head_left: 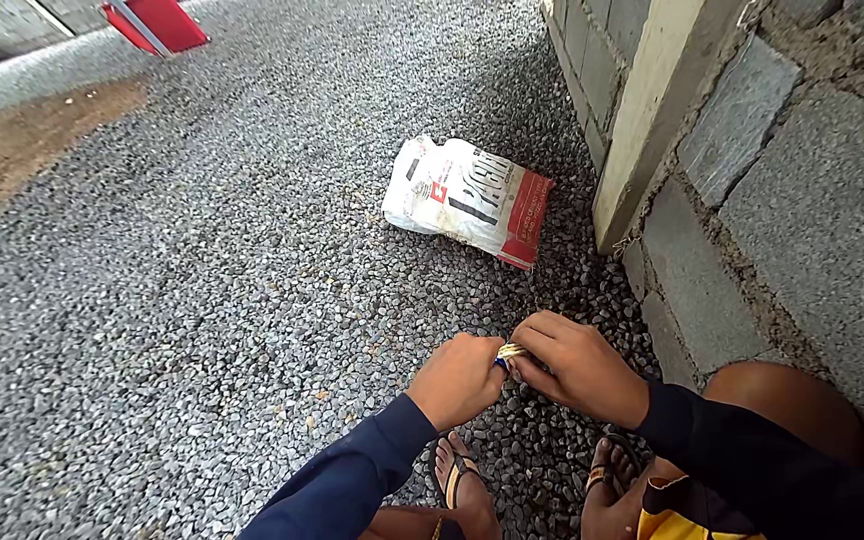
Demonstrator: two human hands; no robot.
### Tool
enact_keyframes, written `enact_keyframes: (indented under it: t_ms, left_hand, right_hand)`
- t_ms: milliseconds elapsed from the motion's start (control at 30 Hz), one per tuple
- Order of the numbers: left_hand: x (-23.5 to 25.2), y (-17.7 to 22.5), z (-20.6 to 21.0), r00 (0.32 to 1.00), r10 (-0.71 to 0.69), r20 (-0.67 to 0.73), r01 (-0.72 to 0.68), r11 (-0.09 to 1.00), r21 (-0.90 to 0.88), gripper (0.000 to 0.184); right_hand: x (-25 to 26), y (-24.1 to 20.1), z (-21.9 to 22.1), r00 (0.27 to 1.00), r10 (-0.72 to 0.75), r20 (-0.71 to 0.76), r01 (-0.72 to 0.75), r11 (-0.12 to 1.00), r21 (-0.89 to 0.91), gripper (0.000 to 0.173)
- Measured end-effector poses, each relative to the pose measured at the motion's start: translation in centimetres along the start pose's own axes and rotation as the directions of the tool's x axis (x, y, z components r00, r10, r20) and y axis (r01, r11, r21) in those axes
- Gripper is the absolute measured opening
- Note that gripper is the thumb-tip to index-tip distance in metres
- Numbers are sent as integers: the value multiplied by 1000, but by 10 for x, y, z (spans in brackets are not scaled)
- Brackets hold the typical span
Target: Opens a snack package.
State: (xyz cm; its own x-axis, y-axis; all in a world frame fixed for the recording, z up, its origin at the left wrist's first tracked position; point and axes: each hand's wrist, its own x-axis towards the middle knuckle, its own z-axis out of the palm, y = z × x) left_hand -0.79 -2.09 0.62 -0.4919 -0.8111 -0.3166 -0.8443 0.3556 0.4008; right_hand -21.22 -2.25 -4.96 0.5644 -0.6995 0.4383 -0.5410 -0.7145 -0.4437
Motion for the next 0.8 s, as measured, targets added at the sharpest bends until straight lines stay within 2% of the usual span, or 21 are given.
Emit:
enact_keyframes:
  t_ms: [533, 800]
  left_hand:
    - [1, -4, -4, 1000, 7, -19, -8, 1000, -27, 25]
    - [2, -15, -2, 999, 17, -47, -18, 1000, -24, 36]
  right_hand:
    - [2, 0, -4, 999, 31, -28, -31, 1000, 7, 28]
    - [2, 1, -8, 998, 40, -57, -38, 999, 37, 22]
